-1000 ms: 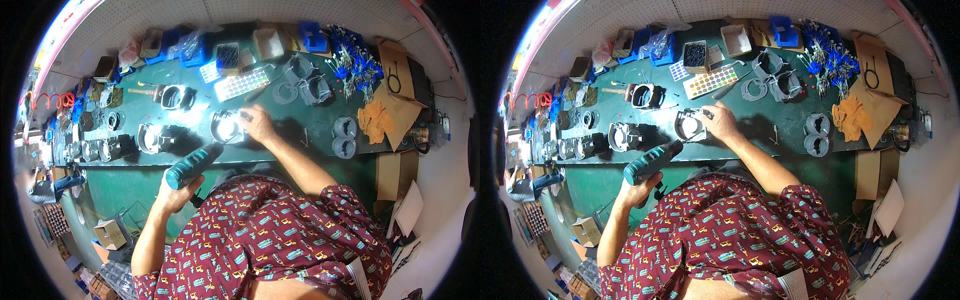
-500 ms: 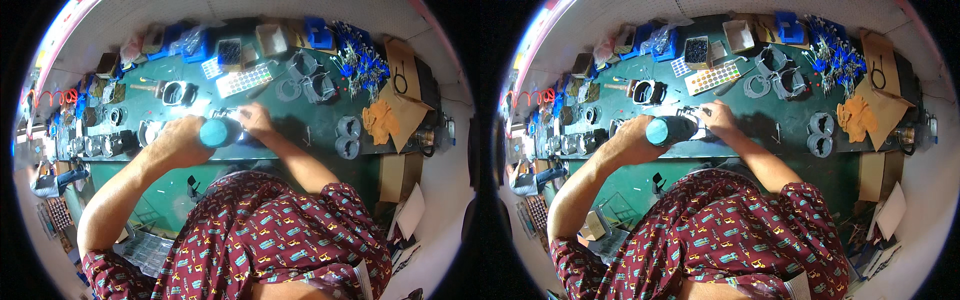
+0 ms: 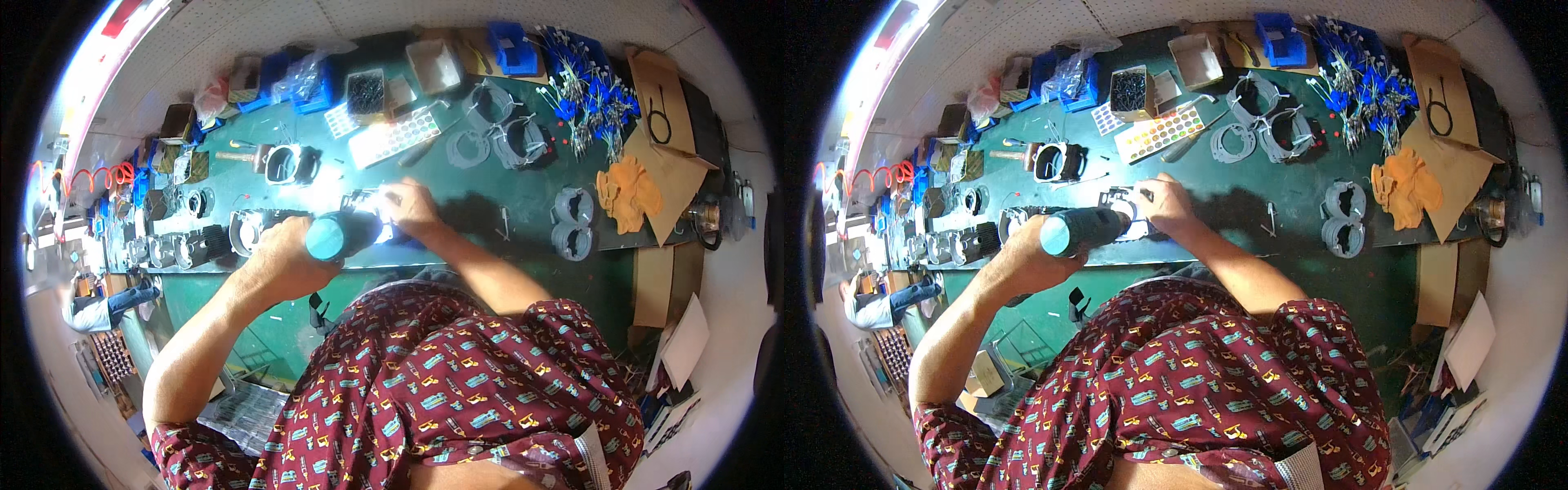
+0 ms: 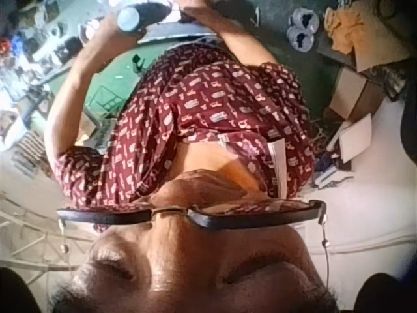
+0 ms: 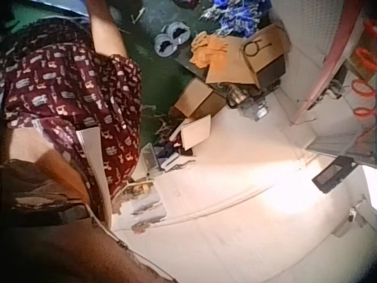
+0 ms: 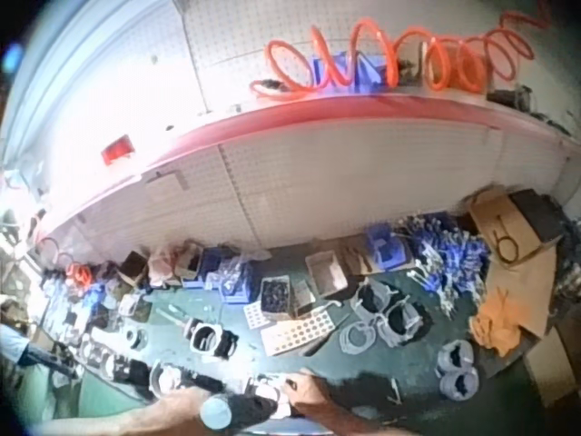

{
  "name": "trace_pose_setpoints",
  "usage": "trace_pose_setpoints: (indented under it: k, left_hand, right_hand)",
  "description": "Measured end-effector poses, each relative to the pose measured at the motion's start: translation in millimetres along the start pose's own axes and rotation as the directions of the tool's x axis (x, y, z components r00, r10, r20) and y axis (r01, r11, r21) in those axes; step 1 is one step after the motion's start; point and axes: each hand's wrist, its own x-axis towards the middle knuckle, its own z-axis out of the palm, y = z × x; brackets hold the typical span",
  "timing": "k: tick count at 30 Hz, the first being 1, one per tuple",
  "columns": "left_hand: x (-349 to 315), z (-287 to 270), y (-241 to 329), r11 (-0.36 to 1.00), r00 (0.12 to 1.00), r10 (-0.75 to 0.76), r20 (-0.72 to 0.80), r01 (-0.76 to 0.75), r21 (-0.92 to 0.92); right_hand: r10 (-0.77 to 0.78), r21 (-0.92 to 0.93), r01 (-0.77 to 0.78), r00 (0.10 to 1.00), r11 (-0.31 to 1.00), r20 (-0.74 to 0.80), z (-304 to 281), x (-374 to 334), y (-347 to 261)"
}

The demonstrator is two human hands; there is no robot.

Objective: The person assembles small electrical components on a workbench using a cordless drill and a pneumatic air gun. They repeatedly insert screws into metal housings, tighten them with the drill, and then use the air gun to blow debris from the assembly. The process is repeated for multiple units.

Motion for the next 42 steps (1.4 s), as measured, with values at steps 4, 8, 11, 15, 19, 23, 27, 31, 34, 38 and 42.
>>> trace_pose_setpoints:
  k: [4,8,11,15,19,23,27,31,34,38,42]
  left_hand:
    - [-3,7,-7,0.999,0.997,0.033,-0.062,-0.032,0.02]
    - [-9,4,2,0.998,0.998,0.007,-0.067,-0.01,-0.054]
    - [-19,3,12,0.997,0.997,-0.002,-0.082,-0.005,-0.082]
    - [-31,2,12,0.998,0.989,0.026,-0.143,-0.034,-0.059]
    - [-50,-9,20,0.979,0.971,0.036,-0.238,-0.081,-0.186]
    - [-40,11,10,0.85,0.936,0.116,-0.333,-0.267,-0.454]
    - [-52,19,14,0.799,0.972,-0.016,-0.236,-0.13,-0.588]
    - [-68,36,7,0.723,0.961,-0.065,-0.267,-0.14,-0.677]
    - [-77,62,-9,0.649,0.931,-0.139,-0.336,-0.171,-0.742]
    - [-72,66,-8,0.688,0.947,-0.135,-0.292,-0.122,-0.715]
    - [-63,81,-18,0.796,0.935,-0.089,-0.342,-0.14,-0.589]
  right_hand:
    - [0.038,0.025,-0.038,0.999,0.999,-0.002,1,-3,-1]
    - [0.042,0.03,-0.042,0.999,0.999,-0.021,-2,-3,-8]
    - [-0.028,-0.004,0.028,0.994,1.0,-0.108,6,-3,-1]
    - [0.094,0.071,-0.091,0.994,0.993,-0.049,2,1,-8]
    - [-0.095,0.076,0.103,0.991,0.992,-0.091,-7,1,-4]
    - [-0.181,0.143,0.208,0.967,0.968,-0.181,-7,5,35]
    - [-0.004,0.322,0.064,0.983,0.945,-0.183,-22,-4,8]
    - [-0.144,0.073,0.153,0.983,0.986,-0.113,-17,-9,14]
    - [-0.075,0.042,0.076,0.997,0.996,-0.012,-15,-12,1]
    - [-0.063,-0.037,0.062,0.998,0.997,-0.005,-14,-9,-1]
    - [-0.126,-0.049,0.125,0.992,0.991,-0.027,-11,-8,7]
